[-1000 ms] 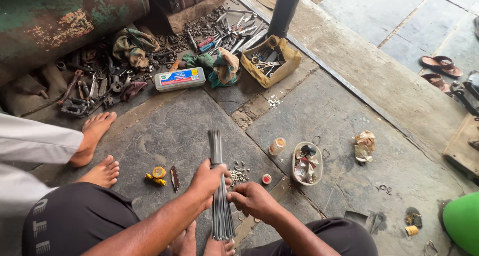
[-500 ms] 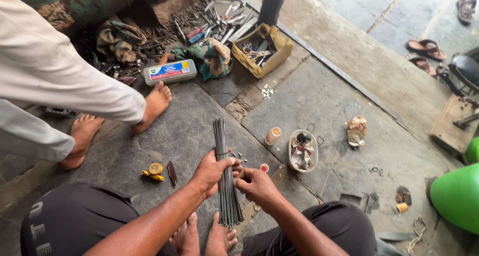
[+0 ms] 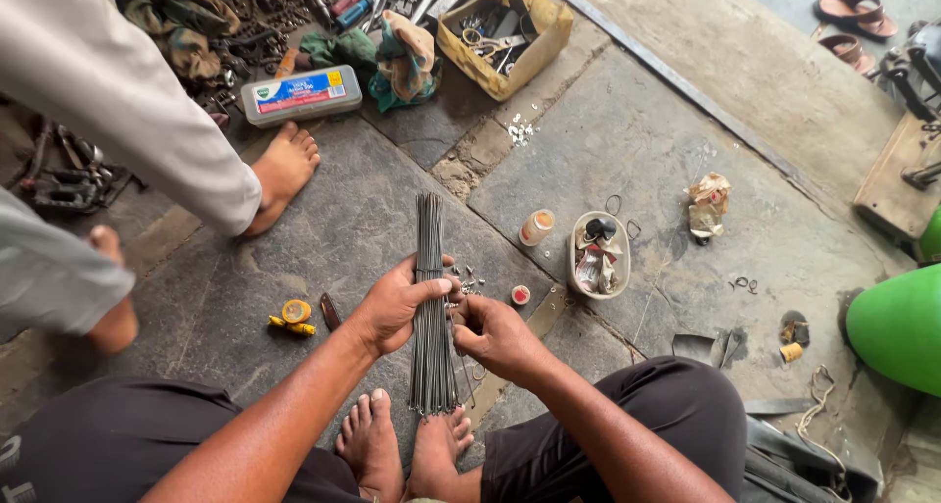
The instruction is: The person sorts through a bundle of bicycle spokes and small metal parts by hand, picking up individual components and placing them into different containers and piles on the ground.
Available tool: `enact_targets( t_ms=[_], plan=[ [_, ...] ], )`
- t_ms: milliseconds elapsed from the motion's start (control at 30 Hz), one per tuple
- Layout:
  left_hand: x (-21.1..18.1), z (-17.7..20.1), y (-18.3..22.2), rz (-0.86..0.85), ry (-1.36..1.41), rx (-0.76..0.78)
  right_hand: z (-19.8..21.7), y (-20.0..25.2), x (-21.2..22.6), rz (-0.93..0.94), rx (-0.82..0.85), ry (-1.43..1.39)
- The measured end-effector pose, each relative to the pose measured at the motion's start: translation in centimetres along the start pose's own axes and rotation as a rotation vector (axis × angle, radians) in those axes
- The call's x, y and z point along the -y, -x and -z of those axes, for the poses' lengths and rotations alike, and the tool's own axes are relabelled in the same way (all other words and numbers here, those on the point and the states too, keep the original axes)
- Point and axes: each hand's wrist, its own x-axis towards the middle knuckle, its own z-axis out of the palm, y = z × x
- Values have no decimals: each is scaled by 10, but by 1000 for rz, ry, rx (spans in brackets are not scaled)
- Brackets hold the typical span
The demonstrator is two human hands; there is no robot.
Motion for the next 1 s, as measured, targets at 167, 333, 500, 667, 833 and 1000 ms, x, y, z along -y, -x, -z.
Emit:
enact_targets(
  t_ms=[167, 333, 500, 667, 833, 1000],
  plan=[
    [10, 7, -1, 5, -48, -61, 4, -1, 2, -189, 200, -176],
    [19, 4, -1, -26, -45, -110, 6, -4, -12, -216, 308, -211],
    [13, 13, -10, -117, -3, -164, -2, 1, -13, -243, 282, -234],
    [13, 15, -11, -79, 6, -100, -13, -4, -19, -209, 82, -202],
    [30, 4, -6, -15, -56, -24, -13, -13, -24, -206, -115, -297],
    [31, -5, 0, 84, -200, -36, -11, -6, -7, -258, -146, -319]
  ],
)
